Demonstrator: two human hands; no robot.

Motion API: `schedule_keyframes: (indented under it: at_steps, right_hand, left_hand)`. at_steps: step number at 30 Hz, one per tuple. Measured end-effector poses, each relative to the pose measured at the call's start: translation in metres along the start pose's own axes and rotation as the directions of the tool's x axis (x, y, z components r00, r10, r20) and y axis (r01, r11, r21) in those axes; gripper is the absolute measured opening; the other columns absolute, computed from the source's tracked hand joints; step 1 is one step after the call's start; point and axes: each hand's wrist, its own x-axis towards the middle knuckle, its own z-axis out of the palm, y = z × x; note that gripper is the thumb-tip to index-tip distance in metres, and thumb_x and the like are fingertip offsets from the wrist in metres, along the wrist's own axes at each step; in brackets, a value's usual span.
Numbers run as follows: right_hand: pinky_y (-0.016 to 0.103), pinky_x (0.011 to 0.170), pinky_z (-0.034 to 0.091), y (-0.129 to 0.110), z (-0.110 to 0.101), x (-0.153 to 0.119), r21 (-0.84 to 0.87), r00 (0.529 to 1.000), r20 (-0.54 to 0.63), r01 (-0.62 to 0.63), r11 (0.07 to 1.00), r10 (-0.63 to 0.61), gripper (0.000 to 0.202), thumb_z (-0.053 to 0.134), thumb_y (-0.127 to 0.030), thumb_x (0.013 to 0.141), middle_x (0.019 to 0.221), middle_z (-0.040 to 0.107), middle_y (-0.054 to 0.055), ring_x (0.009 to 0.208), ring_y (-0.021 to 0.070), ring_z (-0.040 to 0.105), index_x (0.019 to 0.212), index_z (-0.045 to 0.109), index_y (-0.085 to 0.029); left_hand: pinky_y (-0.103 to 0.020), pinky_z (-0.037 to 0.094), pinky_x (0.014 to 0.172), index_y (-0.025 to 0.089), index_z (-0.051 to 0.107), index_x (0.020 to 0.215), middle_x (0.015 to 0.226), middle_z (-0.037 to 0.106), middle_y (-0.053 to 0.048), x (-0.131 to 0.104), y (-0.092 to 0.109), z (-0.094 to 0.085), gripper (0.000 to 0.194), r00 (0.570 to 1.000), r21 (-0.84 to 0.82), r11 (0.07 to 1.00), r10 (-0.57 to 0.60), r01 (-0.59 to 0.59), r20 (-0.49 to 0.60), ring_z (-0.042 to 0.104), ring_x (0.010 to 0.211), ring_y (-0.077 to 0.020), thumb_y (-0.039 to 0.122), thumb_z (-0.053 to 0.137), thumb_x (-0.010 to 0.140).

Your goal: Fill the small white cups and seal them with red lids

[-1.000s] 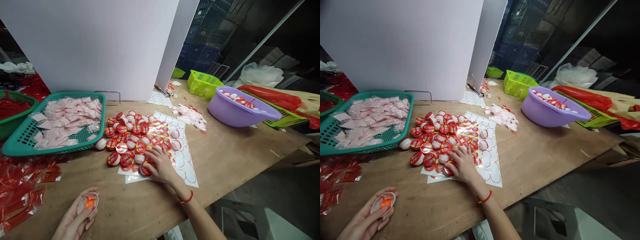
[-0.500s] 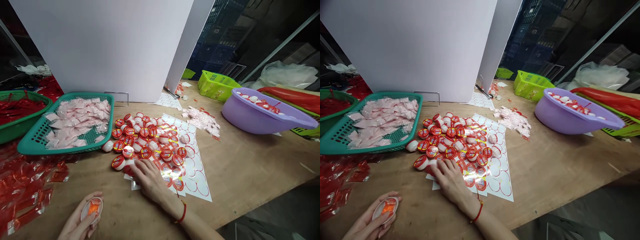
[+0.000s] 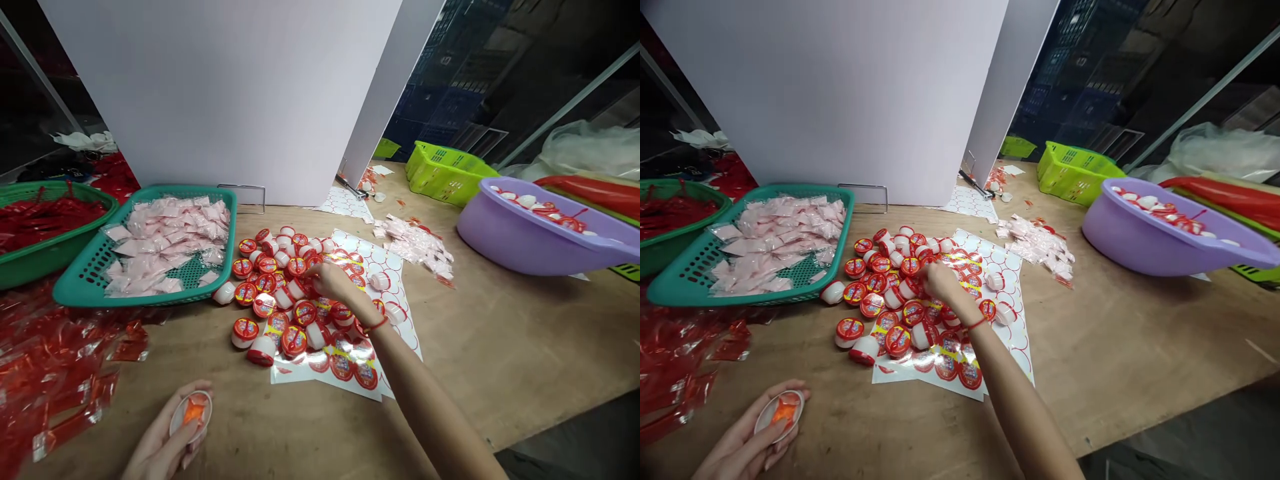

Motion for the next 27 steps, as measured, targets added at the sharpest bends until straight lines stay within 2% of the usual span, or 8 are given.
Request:
schedule_keyframes:
  at_steps: [3,8,13,18,21,24,25,27]
  right_hand:
    - [0.029,0.073,0.044,-0.001,0.004,0.021,-0.058,0.999,0.047,-0.001,0.998,0.003,0.023,0.053,-0.004,0.072,0.085,0.067,0.014,0.084,0.0241,0.06,0.089,0.067,-0.013]
    - [0.028,0.082,0.042,-0.009,0.016,0.023,-0.101,0.997,0.07,0.04,0.994,-0.033,0.029,0.058,-0.017,0.075,0.11,0.059,0.015,0.098,0.0235,0.056,0.104,0.061,-0.013]
    - [0.024,0.075,0.042,-0.011,0.021,0.025,-0.131,0.997,0.071,0.003,0.991,0.006,0.031,0.058,-0.015,0.073,0.103,0.061,0.013,0.094,0.0214,0.057,0.104,0.059,-0.011]
    - [0.025,0.071,0.043,-0.011,0.017,0.03,-0.138,0.997,0.064,-0.036,0.99,0.045,0.016,0.062,-0.017,0.071,0.089,0.065,0.012,0.084,0.022,0.06,0.086,0.063,-0.012]
    - [0.032,0.073,0.044,-0.013,0.003,0.014,-0.146,0.995,-0.011,-0.095,0.985,0.095,0.02,0.062,-0.021,0.073,0.089,0.063,0.014,0.087,0.0263,0.058,0.09,0.063,-0.011]
    - [0.038,0.074,0.045,-0.034,-0.009,-0.025,-0.013,0.963,-0.249,-0.108,0.994,0.101,0.027,0.057,-0.03,0.079,0.099,0.058,0.016,0.091,0.0278,0.056,0.099,0.061,-0.013]
    - [0.037,0.074,0.047,-0.047,-0.009,-0.042,0.103,0.946,-0.32,-0.021,0.994,0.053,0.026,0.056,-0.033,0.079,0.101,0.057,0.014,0.089,0.0261,0.057,0.099,0.062,-0.017]
    - [0.036,0.075,0.049,-0.082,0.001,-0.076,0.356,0.94,-0.305,0.263,0.896,-0.155,0.025,0.055,-0.034,0.081,0.103,0.056,0.01,0.089,0.0227,0.058,0.102,0.063,-0.024]
  left_hand:
    - [-0.022,0.032,0.045,0.021,0.061,0.093,0.081,0.063,-0.002,-0.003,0.0,0.003,0.051,0.999,-0.023,0.998,0.05,-0.05,-0.008,0.041,0.048,-0.0078,0.042,0.078,0.049]
    - [-0.021,0.027,0.044,0.02,0.06,0.092,0.066,0.057,0.0,-0.004,-0.001,0.003,0.048,0.995,-0.046,0.994,0.101,-0.1,0.022,0.038,0.047,-0.0079,0.041,0.076,0.053]
    - [-0.021,0.029,0.046,0.02,0.056,0.1,0.069,0.055,0.001,-0.002,0.0,0.003,0.044,0.994,-0.05,0.996,0.076,-0.073,0.073,0.038,0.05,-0.0082,0.038,0.069,0.062]
    - [-0.021,0.027,0.048,0.019,0.05,0.105,0.074,0.051,0.002,-0.004,0.008,0.009,0.04,0.972,-0.1,0.994,0.066,-0.045,0.226,0.038,0.052,-0.0073,0.026,0.061,0.067]
    - [-0.021,0.025,0.048,0.019,0.048,0.106,0.073,0.048,0.003,-0.008,0.013,0.01,0.039,0.964,-0.15,0.989,0.057,-0.018,0.26,0.037,0.052,-0.0068,0.023,0.058,0.068]
    - [-0.021,0.026,0.05,0.018,0.049,0.103,0.073,0.047,0.003,-0.012,0.015,0.01,0.036,0.963,-0.181,0.983,0.047,0.002,0.267,0.038,0.053,-0.0066,0.021,0.056,0.068]
    - [-0.021,0.026,0.05,0.018,0.05,0.102,0.073,0.047,0.003,-0.013,0.015,0.01,0.036,0.962,-0.185,0.983,0.043,0.008,0.27,0.039,0.054,-0.0067,0.02,0.056,0.067]
    - [-0.021,0.026,0.05,0.018,0.051,0.102,0.073,0.048,0.003,-0.014,0.014,0.012,0.035,0.955,-0.186,0.982,0.039,0.017,0.294,0.039,0.054,-0.0067,0.02,0.056,0.067]
